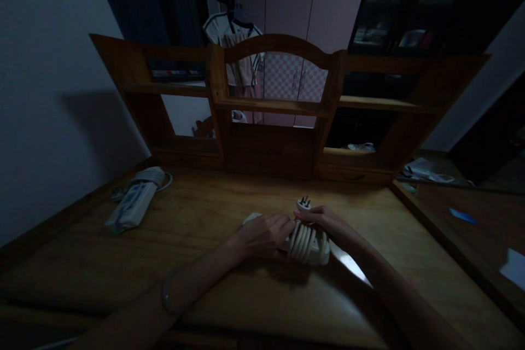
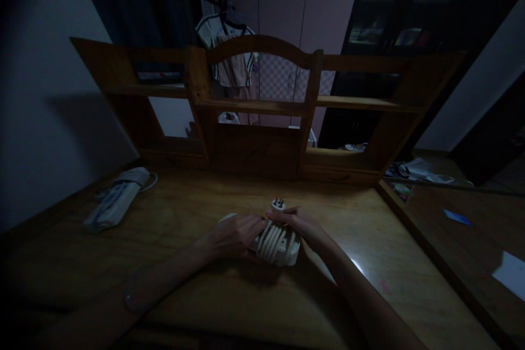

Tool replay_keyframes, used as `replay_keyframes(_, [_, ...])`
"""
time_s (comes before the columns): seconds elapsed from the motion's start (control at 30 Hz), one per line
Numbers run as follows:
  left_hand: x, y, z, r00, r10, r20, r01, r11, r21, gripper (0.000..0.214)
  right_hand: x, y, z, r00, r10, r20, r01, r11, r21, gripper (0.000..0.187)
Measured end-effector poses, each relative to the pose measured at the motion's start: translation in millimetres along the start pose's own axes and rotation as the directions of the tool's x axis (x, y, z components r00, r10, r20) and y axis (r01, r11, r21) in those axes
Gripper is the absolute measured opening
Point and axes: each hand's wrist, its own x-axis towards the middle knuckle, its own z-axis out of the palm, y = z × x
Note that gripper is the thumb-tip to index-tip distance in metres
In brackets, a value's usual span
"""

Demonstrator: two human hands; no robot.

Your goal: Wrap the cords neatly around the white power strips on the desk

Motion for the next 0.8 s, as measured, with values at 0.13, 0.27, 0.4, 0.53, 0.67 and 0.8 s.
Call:
replay_keyframes(0.13, [0, -1, 0.9, 0.999, -0.033, 0.02, 0.033, 0.999, 0.023, 0.055, 1, 3, -1, 0.998, -0.016, 0.064, 0.013, 0.999, 0.043, 0.043])
replay_keyframes(0.27, [-1, -1, 3.5, 0.999, -0.036, 0.02, 0.035, 0.999, 0.038, 0.054, 4, 6, -4, 0.999, -0.01, 0.053, 0.01, 1.0, 0.011, 0.043])
replay_keyframes(0.4, [-1, 0, 4.8, 0.999, 0.024, 0.025, -0.025, 0.999, 0.046, 0.053, 8, 11, -4, 0.999, 0.017, 0.049, -0.019, 0.999, 0.037, 0.041])
replay_keyframes(0.53, [-1, 0, 3.2, 0.998, 0.059, 0.036, -0.061, 0.997, 0.05, 0.057, 10, 15, -3, 0.995, 0.051, 0.09, -0.06, 0.994, 0.094, 0.04])
replay_keyframes(0.67, [0, 0, 1.9, 0.999, 0.05, 0.016, -0.051, 0.998, 0.026, 0.056, 11, 14, -1, 0.995, 0.073, 0.061, -0.08, 0.991, 0.111, 0.04])
replay_keyframes(0.8, [1, 0, 0.4, 0.998, 0.064, 0.008, -0.064, 0.998, 0.018, 0.056, 10, 15, -2, 0.994, 0.053, 0.091, -0.064, 0.99, 0.124, 0.038])
